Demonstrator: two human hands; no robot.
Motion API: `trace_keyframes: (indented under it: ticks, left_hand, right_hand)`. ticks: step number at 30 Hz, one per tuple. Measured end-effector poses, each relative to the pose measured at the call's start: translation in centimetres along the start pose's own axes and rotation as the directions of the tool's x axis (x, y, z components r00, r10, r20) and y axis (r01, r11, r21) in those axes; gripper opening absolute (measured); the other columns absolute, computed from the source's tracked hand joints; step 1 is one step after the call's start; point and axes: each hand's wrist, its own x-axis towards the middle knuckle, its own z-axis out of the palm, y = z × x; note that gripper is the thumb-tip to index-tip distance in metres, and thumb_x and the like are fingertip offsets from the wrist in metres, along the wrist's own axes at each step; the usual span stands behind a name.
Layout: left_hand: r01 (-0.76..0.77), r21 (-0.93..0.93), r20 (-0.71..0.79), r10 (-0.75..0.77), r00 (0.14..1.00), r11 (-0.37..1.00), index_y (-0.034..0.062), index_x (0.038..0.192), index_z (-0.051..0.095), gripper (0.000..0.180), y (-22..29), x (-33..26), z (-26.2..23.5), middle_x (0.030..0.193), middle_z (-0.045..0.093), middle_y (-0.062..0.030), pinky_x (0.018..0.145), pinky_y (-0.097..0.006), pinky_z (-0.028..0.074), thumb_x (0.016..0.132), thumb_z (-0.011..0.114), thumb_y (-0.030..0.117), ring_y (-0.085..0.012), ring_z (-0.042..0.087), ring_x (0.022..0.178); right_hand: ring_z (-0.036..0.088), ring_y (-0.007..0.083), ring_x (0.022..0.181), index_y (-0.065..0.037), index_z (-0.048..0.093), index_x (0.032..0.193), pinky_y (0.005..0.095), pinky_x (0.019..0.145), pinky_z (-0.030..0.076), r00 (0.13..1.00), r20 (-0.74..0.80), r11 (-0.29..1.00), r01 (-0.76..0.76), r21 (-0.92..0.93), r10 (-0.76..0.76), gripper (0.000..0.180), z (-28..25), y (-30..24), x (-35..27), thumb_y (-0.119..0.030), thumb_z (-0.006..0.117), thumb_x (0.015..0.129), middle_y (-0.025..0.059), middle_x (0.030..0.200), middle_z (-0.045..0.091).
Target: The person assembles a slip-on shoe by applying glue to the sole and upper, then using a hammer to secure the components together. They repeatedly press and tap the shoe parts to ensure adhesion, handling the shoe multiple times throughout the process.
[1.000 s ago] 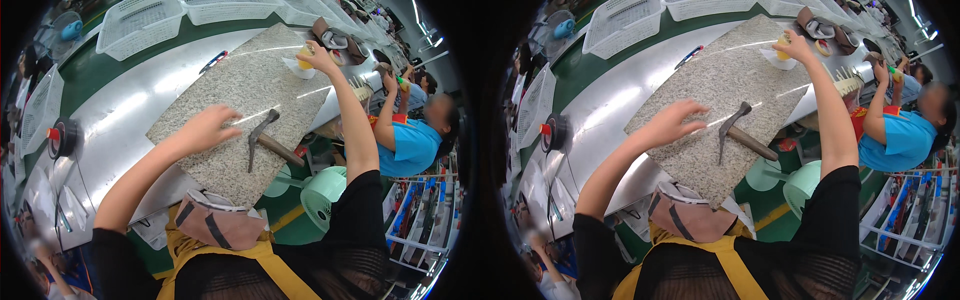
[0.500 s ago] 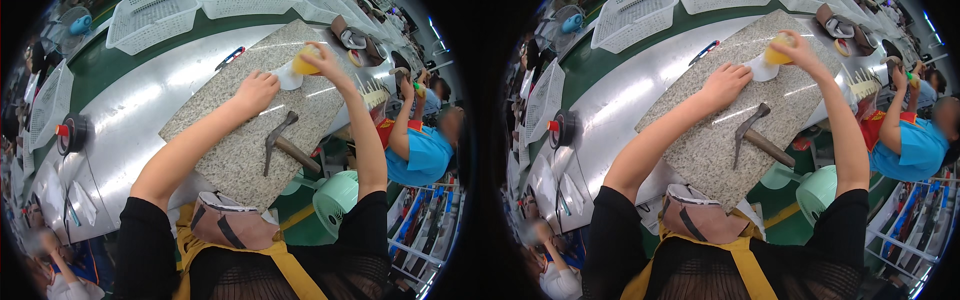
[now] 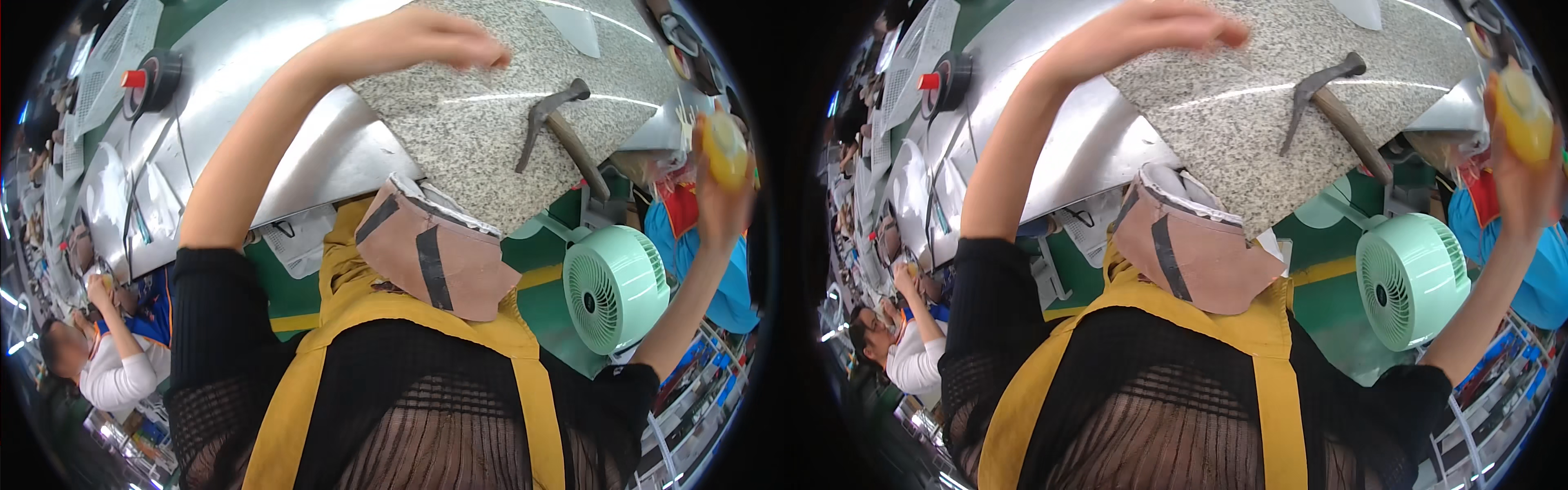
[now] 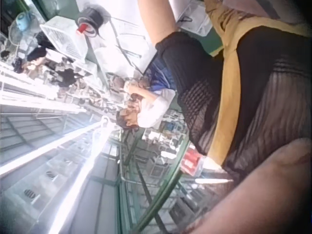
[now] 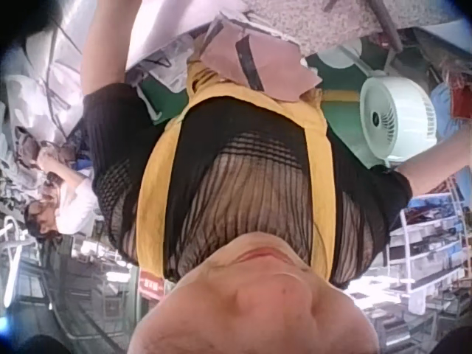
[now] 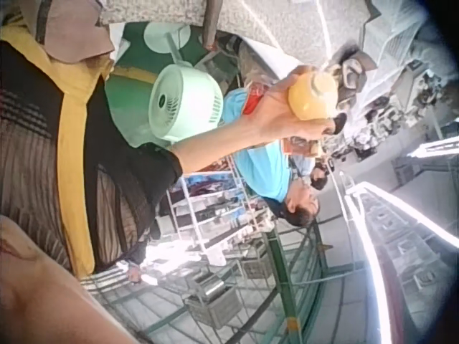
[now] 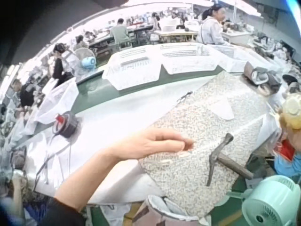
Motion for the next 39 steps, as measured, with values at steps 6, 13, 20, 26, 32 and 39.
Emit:
trace_keyframes:
  ticks: [6,13,20,26,32,39]
  left_hand:
    - [0.230,-0.196,0.171,-0.198,0.965,0.953,0.0040,0.121,0.055,0.051,0.4,-11.9,4.3,0.122,0.055,-0.0088,0.103,-0.035,0.033,0.076,0.072,0.022,-0.0222,0.046,0.120]
    - [0.336,-0.444,0.029,-0.361,0.932,0.830,0.0017,0.100,0.063,0.024,2.9,-12.0,8.8,0.097,0.056,-0.0018,0.083,-0.025,0.039,0.078,0.070,0.011,-0.0115,0.051,0.092]
    - [0.236,-0.520,-0.127,-0.348,0.929,0.821,0.0017,0.103,0.064,0.030,5.4,-9.6,11.3,0.091,0.063,-0.0028,0.077,-0.022,0.045,0.082,0.067,0.023,-0.0081,0.056,0.084]
    - [0.231,-0.546,-0.108,-0.341,0.934,0.805,0.0005,0.106,0.062,0.026,7.0,-8.7,12.0,0.093,0.062,-0.0006,0.076,-0.020,0.045,0.084,0.064,0.014,-0.0049,0.055,0.084]
    - [0.210,-0.645,-0.084,-0.341,0.936,0.734,0.0003,0.109,0.061,0.033,6.7,-8.8,12.4,0.095,0.064,-0.0036,0.081,-0.022,0.045,0.083,0.066,0.020,-0.0075,0.056,0.088]
    - [0.242,-0.665,-0.071,-0.382,0.921,0.707,0.0000,0.109,0.061,0.031,7.1,-8.9,11.9,0.097,0.063,-0.0025,0.080,-0.022,0.045,0.083,0.065,0.016,-0.0066,0.057,0.088]
  right_hand:
    - [0.039,0.0389,0.123,-0.004,0.005,0.143,0.0399,0.089,0.051,0.973,0.190,0.972,-0.163,0.170,0.130,0.076,5.5,6.3,-3.4,-0.036,0.050,0.092,0.0288,0.136,0.028]
    - [0.048,0.0341,0.116,-0.003,0.009,0.143,0.0432,0.092,0.048,0.978,0.195,0.996,-0.061,-0.065,0.073,0.083,11.0,10.2,-4.6,-0.045,0.055,0.087,0.0228,0.129,0.040]
    - [0.055,0.0143,0.098,-0.008,0.045,0.131,0.0282,0.086,0.043,0.935,0.276,0.509,0.352,-0.785,-0.222,0.064,16.9,9.5,-6.7,-0.023,0.066,0.072,0.0061,0.109,0.054]
    - [0.052,0.0184,0.104,-0.004,0.044,0.130,0.0308,0.090,0.042,0.868,0.478,0.233,0.496,-0.837,-0.133,0.067,19.3,9.3,-6.0,-0.015,0.071,0.070,0.0086,0.118,0.050]
    - [0.053,0.0259,0.099,-0.007,0.048,0.126,0.0317,0.087,0.042,0.869,0.494,0.034,0.495,-0.868,-0.031,0.064,20.9,9.5,-5.8,-0.011,0.073,0.067,0.0112,0.110,0.052]
    - [0.052,0.0218,0.102,-0.006,0.047,0.128,0.0311,0.089,0.042,0.858,0.483,0.057,0.498,-0.865,-0.175,0.062,17.9,8.4,-5.4,-0.009,0.070,0.070,0.0098,0.116,0.052]
